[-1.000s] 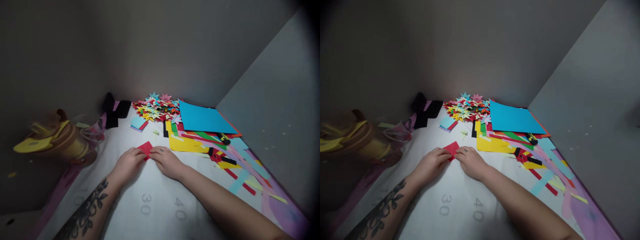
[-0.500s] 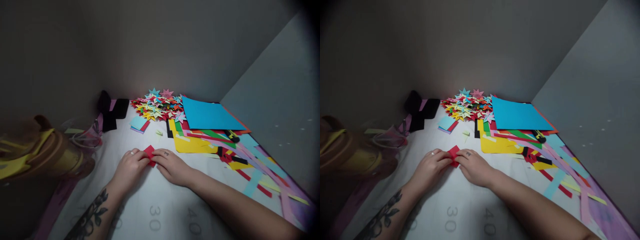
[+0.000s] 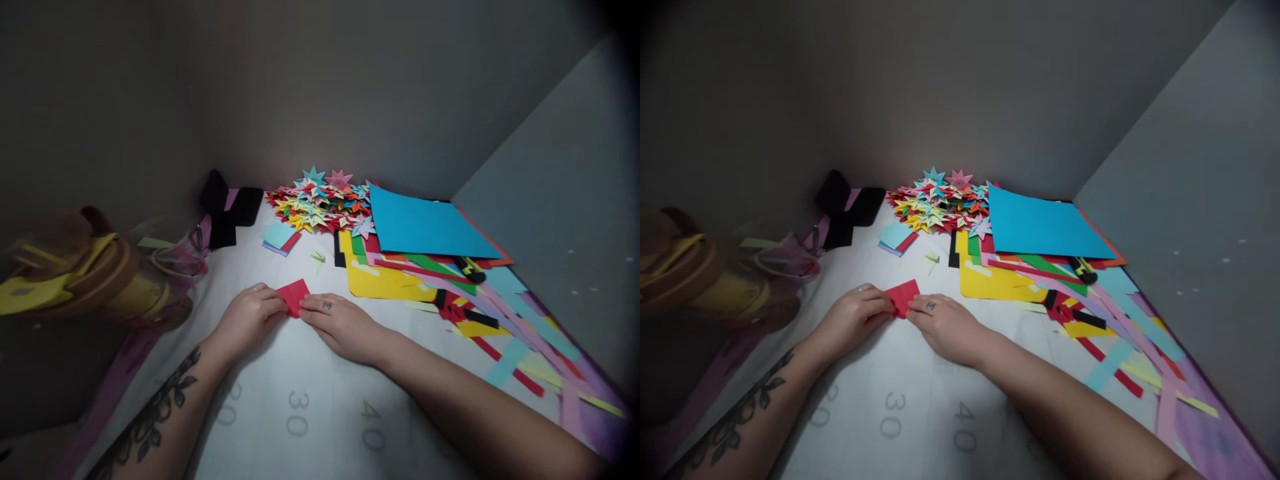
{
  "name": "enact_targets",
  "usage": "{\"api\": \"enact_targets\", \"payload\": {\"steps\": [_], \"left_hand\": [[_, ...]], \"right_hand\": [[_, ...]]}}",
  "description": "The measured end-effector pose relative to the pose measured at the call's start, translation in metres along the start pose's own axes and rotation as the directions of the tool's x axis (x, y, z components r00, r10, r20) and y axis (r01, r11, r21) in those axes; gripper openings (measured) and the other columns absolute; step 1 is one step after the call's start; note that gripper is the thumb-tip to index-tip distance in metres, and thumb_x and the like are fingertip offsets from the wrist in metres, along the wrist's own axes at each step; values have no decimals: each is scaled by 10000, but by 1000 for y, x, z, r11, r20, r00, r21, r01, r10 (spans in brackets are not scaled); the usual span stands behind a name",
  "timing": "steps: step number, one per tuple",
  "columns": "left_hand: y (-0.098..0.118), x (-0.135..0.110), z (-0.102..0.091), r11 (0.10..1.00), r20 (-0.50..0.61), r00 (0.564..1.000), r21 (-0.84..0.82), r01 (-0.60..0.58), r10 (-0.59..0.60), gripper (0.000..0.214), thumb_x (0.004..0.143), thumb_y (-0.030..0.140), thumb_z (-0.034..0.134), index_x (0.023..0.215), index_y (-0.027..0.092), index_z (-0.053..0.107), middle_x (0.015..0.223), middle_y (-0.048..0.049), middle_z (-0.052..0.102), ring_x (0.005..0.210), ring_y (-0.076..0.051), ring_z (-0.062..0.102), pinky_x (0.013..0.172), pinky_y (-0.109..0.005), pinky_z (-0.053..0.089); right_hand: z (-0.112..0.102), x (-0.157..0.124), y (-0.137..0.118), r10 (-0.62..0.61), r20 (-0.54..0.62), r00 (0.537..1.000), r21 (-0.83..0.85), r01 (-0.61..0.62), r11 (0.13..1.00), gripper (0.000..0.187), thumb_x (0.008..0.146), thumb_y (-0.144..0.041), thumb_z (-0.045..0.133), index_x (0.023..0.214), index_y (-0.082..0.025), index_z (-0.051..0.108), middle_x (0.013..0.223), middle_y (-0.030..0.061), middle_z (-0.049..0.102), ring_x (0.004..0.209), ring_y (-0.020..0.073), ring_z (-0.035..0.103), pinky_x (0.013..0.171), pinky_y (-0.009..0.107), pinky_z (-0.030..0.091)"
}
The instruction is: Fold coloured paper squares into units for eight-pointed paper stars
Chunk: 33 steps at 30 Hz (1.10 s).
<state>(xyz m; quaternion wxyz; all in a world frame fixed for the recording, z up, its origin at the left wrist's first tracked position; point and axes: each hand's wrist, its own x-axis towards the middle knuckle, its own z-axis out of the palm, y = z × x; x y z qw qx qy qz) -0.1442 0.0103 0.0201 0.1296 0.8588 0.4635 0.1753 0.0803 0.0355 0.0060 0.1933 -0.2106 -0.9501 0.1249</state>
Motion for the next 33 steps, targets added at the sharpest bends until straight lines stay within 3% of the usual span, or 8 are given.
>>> {"api": "enact_targets", "payload": {"steps": [13, 19, 26, 33], "left_hand": [[-4, 0, -12, 997, 93, 995, -62, 49, -43, 140, 847, 155, 485, 787, 173, 611, 790, -35, 604, 784, -169, 508, 728, -293, 391], [-2, -1, -13, 994, 164, 985, -76, 74, -61, 143, 822, 148, 468, 719, 172, 565, 714, -17, 578, 714, -157, 492, 667, -273, 368], [-1, 0, -11, 987, 126, 986, -104, 122, -109, 161, 820, 172, 464, 700, 172, 571, 706, -16, 566, 707, -153, 496, 663, -270, 372], [5, 2, -6, 979, 100, 975, -27, 203, -200, 166, 820, 174, 462, 702, 170, 579, 702, -29, 573, 696, -161, 499, 644, -270, 367]], "right_hand": [[4, 1, -3, -2, 69, 998, 84, -4, 996, 354, 897, -151, 429, 1222, -144, 568, 1246, 116, 587, 1143, 207, 533, 965, 370, 460], [4, 0, -4, -74, 81, 994, 90, 67, 994, 351, 889, -126, 440, 1218, -149, 564, 1248, 131, 579, 1165, 206, 513, 977, 392, 442], [4, -1, -6, -53, 81, 995, 96, 45, 994, 362, 891, -145, 438, 1238, -140, 540, 1278, 129, 555, 1188, 210, 494, 987, 384, 440], [3, 0, -5, -74, 77, 994, 92, 67, 993, 288, 901, -159, 439, 1137, -139, 602, 1232, 128, 584, 1154, 211, 522, 979, 381, 442]]}}
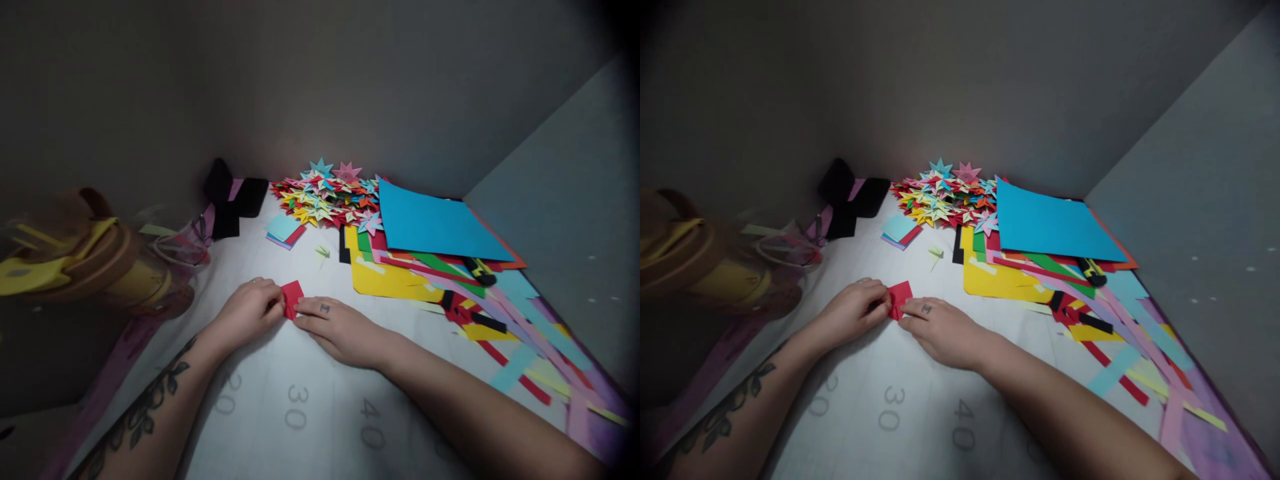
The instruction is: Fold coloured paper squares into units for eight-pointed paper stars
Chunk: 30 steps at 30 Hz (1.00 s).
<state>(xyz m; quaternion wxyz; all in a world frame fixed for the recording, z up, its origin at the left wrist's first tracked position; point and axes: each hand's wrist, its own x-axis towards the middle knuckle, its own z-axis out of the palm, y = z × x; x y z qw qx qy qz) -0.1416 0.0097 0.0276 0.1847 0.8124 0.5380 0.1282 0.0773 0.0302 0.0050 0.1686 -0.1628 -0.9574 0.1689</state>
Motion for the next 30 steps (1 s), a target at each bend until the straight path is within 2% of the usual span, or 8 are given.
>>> {"api": "enact_targets", "payload": {"steps": [6, 13, 25, 28, 30], "left_hand": [[3, 0, 1, 998, -12, 999, 32, 49, -49, 153, 814, 185, 468, 694, 173, 563, 709, -33, 580, 702, -167, 501, 645, -274, 367], [2, 0, 3, 997, -29, 999, 68, 48, -46, 138, 812, 199, 471, 717, 177, 570, 721, -31, 577, 712, -172, 510, 641, -277, 366], [8, 2, 5, 988, -55, 994, 118, 101, -95, 110, 785, 188, 499, 696, 180, 564, 698, -34, 586, 688, -177, 515, 631, -287, 370], [3, 1, 5, 991, -63, 992, 68, 114, -110, 99, 775, 200, 511, 681, 182, 536, 697, -25, 566, 688, -172, 509, 624, -282, 366], [-3, 0, 4, 993, -57, 991, -35, 116, -118, 61, 763, 206, 521, 706, 184, 523, 714, -14, 563, 684, -163, 506, 612, -270, 369]], "right_hand": [[-1, 0, 0, 10, 10, 1000, 39, -10, 999, 366, 881, -153, 448, 1235, -119, 537, 1245, 122, 579, 1153, 212, 524, 987, 376, 440], [1, 1, 1, 3, -31, 1000, 21, -2, 1000, 316, 909, -174, 432, 1189, -177, 578, 1210, 113, 599, 1123, 203, 538, 943, 386, 457], [-3, 5, -3, 51, 43, 998, -2, -51, 999, 341, 887, -166, 463, 1213, -196, 558, 1188, 101, 581, 1122, 213, 497, 958, 403, 421], [-2, 6, -7, 91, 86, 992, -25, -89, 996, 367, 886, -223, 498, 1251, -213, 534, 1197, 102, 561, 1133, 231, 473, 974, 422, 397], [0, 8, -10, 130, 111, 985, -48, -126, 991, 414, 878, -286, 535, 1287, -225, 505, 1202, 107, 545, 1143, 245, 454, 991, 438, 373]]}}
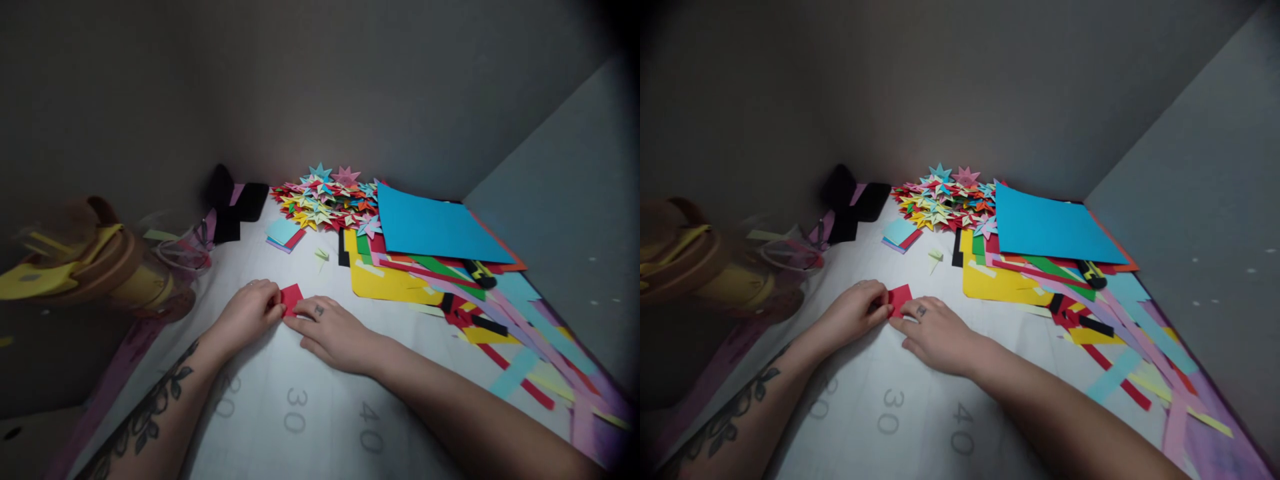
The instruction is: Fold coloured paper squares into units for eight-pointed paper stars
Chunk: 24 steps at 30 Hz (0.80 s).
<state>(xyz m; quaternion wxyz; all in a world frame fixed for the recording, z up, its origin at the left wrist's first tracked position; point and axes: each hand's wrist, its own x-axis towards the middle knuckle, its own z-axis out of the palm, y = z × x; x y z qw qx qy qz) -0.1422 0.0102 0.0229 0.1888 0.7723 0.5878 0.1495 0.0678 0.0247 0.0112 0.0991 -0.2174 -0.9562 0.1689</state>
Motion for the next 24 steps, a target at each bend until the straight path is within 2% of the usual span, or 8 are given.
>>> {"api": "enact_targets", "payload": {"steps": [2, 6, 8, 11, 15, 17, 22, 24], "left_hand": [[-6, 0, -2, 991, 22, 1000, -134, -1, 4, 14, 743, 188, 519, 757, 186, 520, 743, -3, 569, 682, -152, 509, 607, -257, 380], [-11, 0, -6, 957, 65, 997, -289, -14, 34, 117, 719, 126, 482, 812, 178, 529, 776, -3, 578, 694, -138, 521, 623, -245, 405], [-10, 0, -7, 955, 68, 997, -297, -17, 39, 139, 708, 102, 470, 806, 177, 534, 768, -3, 577, 686, -134, 518, 614, -238, 405], [-11, -1, -5, 955, 62, 996, -294, -37, 58, 188, 682, 59, 439, 788, 179, 537, 767, 1, 576, 688, -129, 516, 618, -229, 405], [-15, -2, -3, 953, 44, 995, -297, -68, 84, 191, 682, 51, 433, 781, 180, 533, 773, 0, 570, 695, -128, 511, 638, -233, 407], [-16, -2, -3, 955, 42, 996, -289, -69, 84, 185, 691, 51, 433, 778, 181, 531, 775, 1, 571, 696, -129, 507, 645, -238, 406], [-16, -2, -3, 951, 33, 997, -303, -61, 75, 172, 708, 55, 440, 777, 182, 535, 773, 6, 581, 707, -130, 523, 660, -243, 415], [-15, -2, -3, 944, 14, 999, -329, -32, 39, 153, 737, 75, 439, 785, 180, 540, 773, 4, 589, 710, -133, 537, 660, -247, 426]], "right_hand": [[2, 2, -4, 43, 5, 999, -21, -43, 999, 476, 862, -357, 565, 1316, -248, 475, 1206, 111, 529, 1151, 256, 436, 1004, 461, 345], [4, 7, -9, 87, -21, 996, -46, -88, 995, 538, 829, -456, 590, 1323, -281, 465, 1196, 109, 519, 1128, 273, 427, 979, 483, 344], [4, 8, -6, 56, -37, 998, -35, -57, 998, 457, 832, -439, 592, 1248, -257, 538, 1144, 104, 550, 1095, 262, 454, 954, 462, 368], [4, 5, 2, -28, -115, 993, 32, 32, 999, 213, 870, -333, 555, 1011, -205, 651, 1055, 86, 617, 1029, 220, 524, 914, 408, 409], [5, -1, 13, -42, -285, 958, 88, 70, 994, 171, 882, -265, 527, 844, -185, 672, 1063, 75, 670, 1051, 214, 560, 907, 388, 433], [5, -3, 15, -33, -303, 953, 65, 55, 996, 164, 874, -270, 537, 866, -194, 682, 1122, 68, 663, 1135, 241, 523, 934, 423, 421], [2, -3, 13, -7, -169, 986, 24, 11, 1000, 282, 875, -236, 515, 1135, -195, 618, 1265, 82, 586, 1275, 289, 403, 1005, 550, 337], [1, -2, 13, -2, -168, 986, 52, 11, 999, 312, 871, -208, 511, 1170, -190, 597, 1264, 88, 585, 1283, 284, 397, 1025, 569, 303]]}}
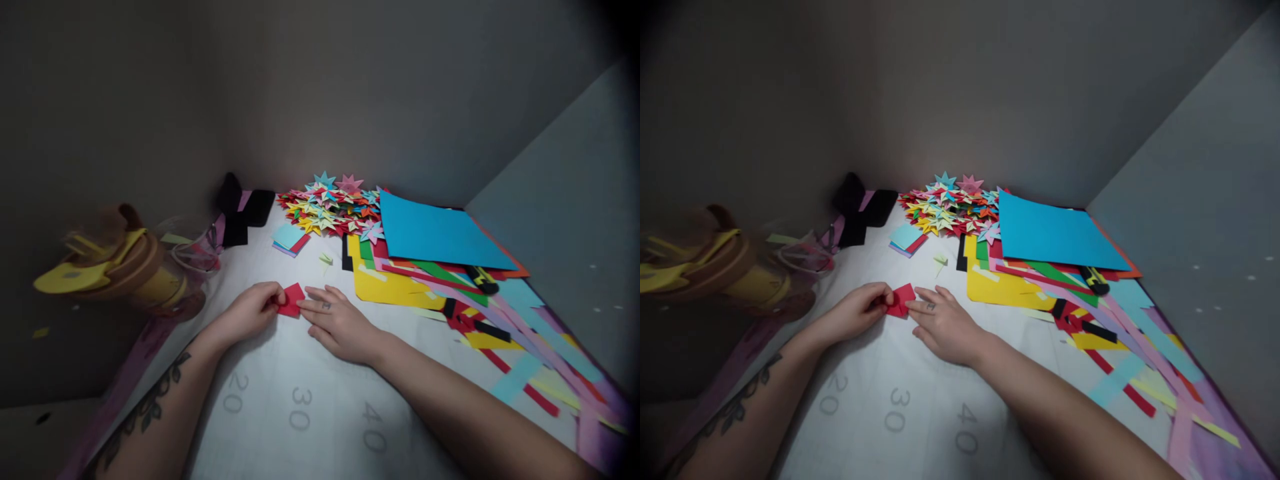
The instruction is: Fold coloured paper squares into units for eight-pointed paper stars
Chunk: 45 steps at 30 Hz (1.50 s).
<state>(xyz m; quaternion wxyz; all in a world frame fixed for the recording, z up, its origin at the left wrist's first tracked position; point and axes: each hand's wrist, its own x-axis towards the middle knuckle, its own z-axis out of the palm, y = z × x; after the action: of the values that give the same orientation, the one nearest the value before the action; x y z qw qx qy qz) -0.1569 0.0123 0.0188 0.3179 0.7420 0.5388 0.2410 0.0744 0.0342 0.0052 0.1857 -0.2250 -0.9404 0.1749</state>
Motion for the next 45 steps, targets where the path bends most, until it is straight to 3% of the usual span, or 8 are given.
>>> {"api": "enact_targets", "payload": {"steps": [4, 7, 11, 22, 27, 32, 40, 45], "left_hand": [[9, -1, 1, 998, -237, 970, -47, 50, -59, 166, 838, 168, 419, 868, 171, 582, 840, -32, 628, 785, -160, 576, 718, -283, 453], [21, -3, 7, 997, -338, 941, -73, -15, -10, 214, 869, 245, 452, 970, 178, 627, 992, -64, 650, 949, -187, 581, 841, -312, 440], [36, -6, 23, 977, -263, 964, -214, -12, -46, 198, 848, 257, 513, 992, 180, 626, 991, -54, 669, 891, -169, 610, 776, -271, 466], [40, -4, 34, 929, -212, 967, -365, 58, -144, 59, 783, 208, 563, 813, 182, 519, 652, 44, 548, 581, -92, 508, 532, -191, 379], [34, -1, 23, 897, -514, 812, -442, 27, -277, 104, 755, 222, 584, 801, 187, 497, 602, 66, 488, 516, -79, 450, 483, -177, 339], [39, -1, 11, 875, -698, 642, -477, -88, -315, 161, 713, 236, 632, 795, 183, 503, 640, 59, 504, 553, -81, 473, 528, -175, 373], [81, 26, 29, 776, -447, 862, -622, -106, -241, 148, 724, 227, 604, 832, 191, 509, 554, 78, 483, 503, -75, 463, 510, -173, 346], [71, 31, 48, 760, -159, 975, -650, 14, -154, 178, 684, 217, 640, 818, 170, 531, 563, 60, 536, 486, -74, 485, 485, -175, 342]], "right_hand": [[1, 1, 1, -13, -236, 972, 200, 62, 978, 273, 850, -162, 525, 1098, -199, 632, 1147, 86, 654, 1196, 235, 503, 1013, 503, 358], [2, 5, 3, 173, -414, 894, 444, 32, 896, 154, 817, -155, 570, 896, -208, 691, 922, 65, 703, 928, 185, 641, 848, 355, 500], [1, 8, 3, 409, -386, 827, 631, -87, 771, 99, 726, -104, 622, 705, -195, 657, 758, 27, 640, 713, 144, 621, 653, 258, 506], [13, 8, 2, 454, -228, 861, 711, -172, 682, 243, 779, -166, 588, 1012, -218, 628, 874, 17, 661, 789, 144, 625, 717, 275, 509], [14, 7, 0, 442, -281, 852, 562, -228, 795, 283, 825, -181, 548, 1108, -200, 548, 949, 53, 625, 839, 165, 587, 750, 318, 498], [26, 7, -39, 72, -244, 967, 141, -38, 989, 134, 846, -204, 538, 963, -177, 598, 1007, 96, 602, 1025, 231, 490, 900, 414, 430], [80, 23, -117, -350, -20, 937, -100, 346, 933, 199, 772, -278, 565, 885, -139, 652, 916, 105, 681, 979, 271, 550, 904, 410, 425], [90, 26, -129, -410, -40, 911, -90, 406, 910, 223, 799, -321, 509, 730, -167, 653, 725, 55, 696, 712, 209, 622, 669, 342, 492]]}}
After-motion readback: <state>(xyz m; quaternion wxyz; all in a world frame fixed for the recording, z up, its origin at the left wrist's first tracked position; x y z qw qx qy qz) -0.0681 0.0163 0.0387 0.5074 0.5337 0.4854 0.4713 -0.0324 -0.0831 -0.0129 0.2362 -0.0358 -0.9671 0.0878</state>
